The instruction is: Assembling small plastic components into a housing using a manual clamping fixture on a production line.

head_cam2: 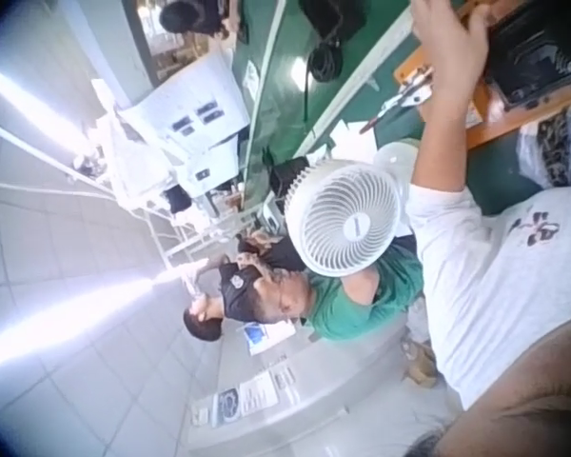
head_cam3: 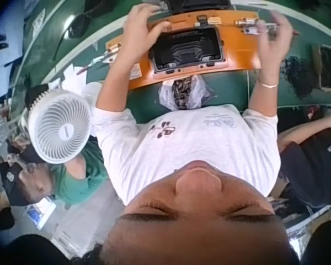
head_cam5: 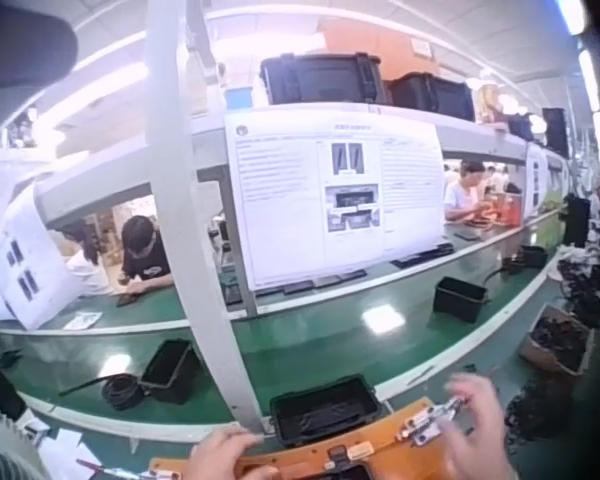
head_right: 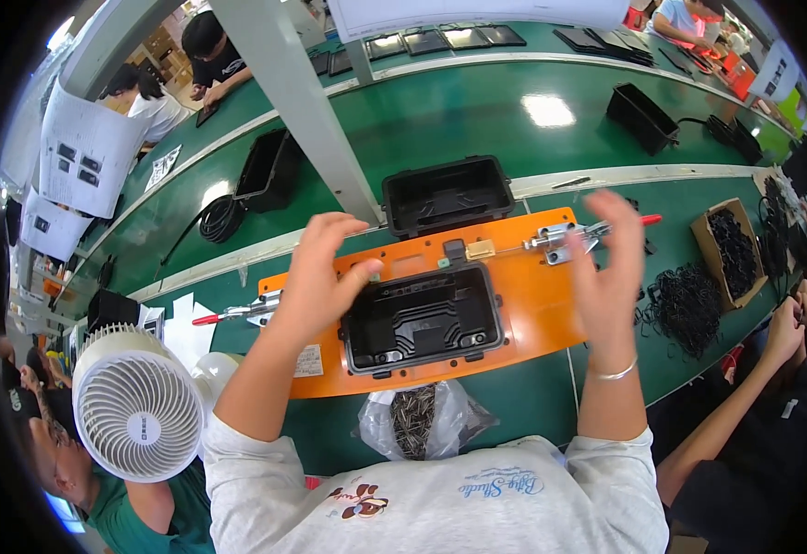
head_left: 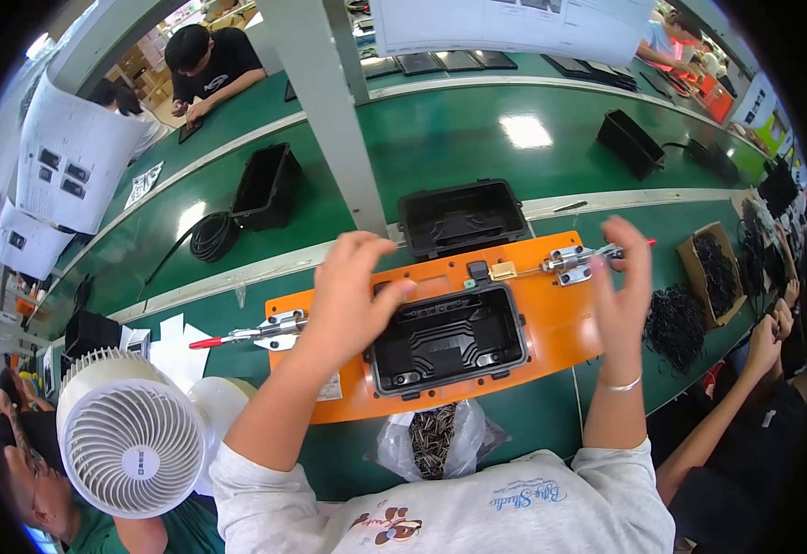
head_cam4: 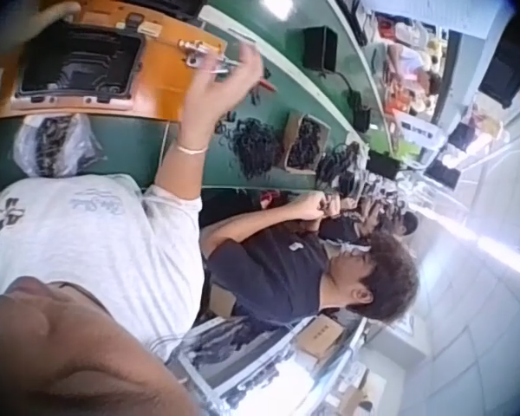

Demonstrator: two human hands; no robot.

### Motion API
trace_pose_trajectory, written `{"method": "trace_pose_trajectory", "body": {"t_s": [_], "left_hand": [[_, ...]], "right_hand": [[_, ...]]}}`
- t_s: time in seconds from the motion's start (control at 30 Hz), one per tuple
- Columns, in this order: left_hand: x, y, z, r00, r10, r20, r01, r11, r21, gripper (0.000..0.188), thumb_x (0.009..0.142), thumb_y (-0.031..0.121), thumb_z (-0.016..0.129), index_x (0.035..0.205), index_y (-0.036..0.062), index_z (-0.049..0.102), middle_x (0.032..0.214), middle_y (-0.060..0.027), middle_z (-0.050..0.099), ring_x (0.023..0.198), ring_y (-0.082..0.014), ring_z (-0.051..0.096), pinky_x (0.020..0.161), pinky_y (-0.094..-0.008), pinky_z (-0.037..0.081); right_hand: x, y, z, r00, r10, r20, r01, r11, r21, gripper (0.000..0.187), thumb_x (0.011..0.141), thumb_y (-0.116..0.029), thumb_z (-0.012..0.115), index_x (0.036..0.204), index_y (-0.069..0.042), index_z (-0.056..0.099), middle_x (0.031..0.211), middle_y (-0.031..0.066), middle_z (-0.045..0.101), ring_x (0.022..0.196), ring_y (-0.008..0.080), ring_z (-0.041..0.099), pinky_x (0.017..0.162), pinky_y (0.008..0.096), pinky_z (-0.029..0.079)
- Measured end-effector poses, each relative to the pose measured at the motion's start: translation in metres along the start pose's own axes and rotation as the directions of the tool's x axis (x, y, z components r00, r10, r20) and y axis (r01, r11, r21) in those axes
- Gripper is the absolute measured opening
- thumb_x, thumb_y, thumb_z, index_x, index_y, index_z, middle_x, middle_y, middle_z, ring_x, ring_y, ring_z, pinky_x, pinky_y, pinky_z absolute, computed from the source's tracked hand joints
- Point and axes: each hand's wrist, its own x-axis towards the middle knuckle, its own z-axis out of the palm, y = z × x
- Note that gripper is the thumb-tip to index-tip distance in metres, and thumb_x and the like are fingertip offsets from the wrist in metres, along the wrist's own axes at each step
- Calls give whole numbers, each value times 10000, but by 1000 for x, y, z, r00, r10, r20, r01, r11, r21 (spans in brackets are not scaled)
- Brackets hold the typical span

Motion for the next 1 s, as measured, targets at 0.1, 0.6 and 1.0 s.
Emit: {"method": "trace_pose_trajectory", "body": {"t_s": [0.1,0.6,1.0], "left_hand": [[2,32,25,983,170,68,-176,980,89,614,715,306,772,1169,-19,517,1181,-198,512,1148,-342,472,953,-468,362],[30,38,70,985,111,129,-133,975,181,474,661,238,721,1013,-59,608,904,-152,588,899,-313,559,828,-400,441],[31,39,69,986,126,111,-139,982,126,429,649,222,744,966,-38,617,877,-145,578,890,-319,561,811,-415,438]], "right_hand": [[7,45,-22,893,379,-243,-341,922,186,470,884,-214,650,1277,-18,481,1197,116,521,1092,184,501,858,297,425],[77,141,-39,737,615,281,-238,-152,959,460,949,-459,488,641,-130,397,553,-26,385,503,104,378,520,272,339],[41,-18,49,841,-199,504,287,952,-102,355,852,-212,637,594,3,520,550,187,482,471,239,503,465,366,387]]}}
